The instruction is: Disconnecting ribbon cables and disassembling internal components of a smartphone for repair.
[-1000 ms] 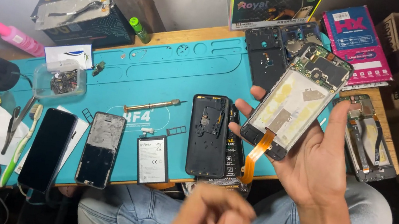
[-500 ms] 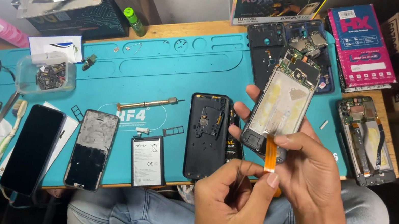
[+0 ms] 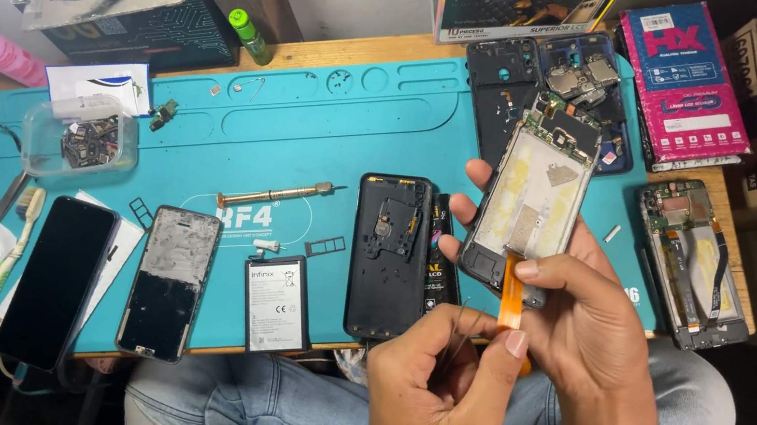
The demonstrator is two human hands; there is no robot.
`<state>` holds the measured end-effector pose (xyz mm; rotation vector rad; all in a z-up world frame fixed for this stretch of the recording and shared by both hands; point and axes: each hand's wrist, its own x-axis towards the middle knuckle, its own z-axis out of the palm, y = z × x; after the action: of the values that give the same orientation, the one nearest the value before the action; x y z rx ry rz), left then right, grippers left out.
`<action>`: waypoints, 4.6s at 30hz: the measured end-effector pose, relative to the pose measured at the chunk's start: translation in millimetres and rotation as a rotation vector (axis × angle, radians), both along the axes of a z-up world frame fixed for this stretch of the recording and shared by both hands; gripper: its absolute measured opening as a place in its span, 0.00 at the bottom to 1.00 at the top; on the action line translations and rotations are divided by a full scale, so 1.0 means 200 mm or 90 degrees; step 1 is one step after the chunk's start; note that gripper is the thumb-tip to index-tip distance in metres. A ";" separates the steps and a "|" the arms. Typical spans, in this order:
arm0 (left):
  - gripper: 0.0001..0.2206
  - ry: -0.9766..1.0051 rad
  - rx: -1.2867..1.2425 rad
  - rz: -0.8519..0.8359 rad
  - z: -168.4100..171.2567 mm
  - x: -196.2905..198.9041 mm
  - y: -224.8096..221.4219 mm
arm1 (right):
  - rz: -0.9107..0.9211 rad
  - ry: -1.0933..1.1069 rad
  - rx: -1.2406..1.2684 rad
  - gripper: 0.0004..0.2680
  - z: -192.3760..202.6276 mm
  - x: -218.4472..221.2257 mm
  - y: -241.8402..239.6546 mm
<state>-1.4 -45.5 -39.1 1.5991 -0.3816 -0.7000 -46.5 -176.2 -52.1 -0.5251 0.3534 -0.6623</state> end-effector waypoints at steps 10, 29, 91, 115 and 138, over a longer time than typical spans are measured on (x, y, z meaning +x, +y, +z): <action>0.13 -0.524 -0.075 -0.134 0.05 0.26 0.08 | -0.004 0.142 -0.206 0.31 0.01 -0.01 0.04; 0.05 -0.618 -0.034 -0.224 0.07 0.37 0.04 | 0.036 0.176 -0.252 0.30 0.08 0.00 0.06; 0.04 -0.643 -0.134 -0.271 -0.11 0.30 0.06 | 0.043 0.118 0.044 0.34 -0.04 0.07 0.00; 0.03 -0.628 -0.194 -0.193 -0.25 0.26 0.02 | 0.056 0.103 0.084 0.35 -0.08 0.09 -0.03; 0.09 -0.612 -0.170 -0.139 -0.31 0.22 0.00 | 0.050 0.129 0.099 0.35 -0.07 0.09 -0.04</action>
<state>43.1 -45.5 -101.2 1.5564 -1.3038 0.0251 -27.9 -183.3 -65.9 -0.4560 0.5670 -0.5019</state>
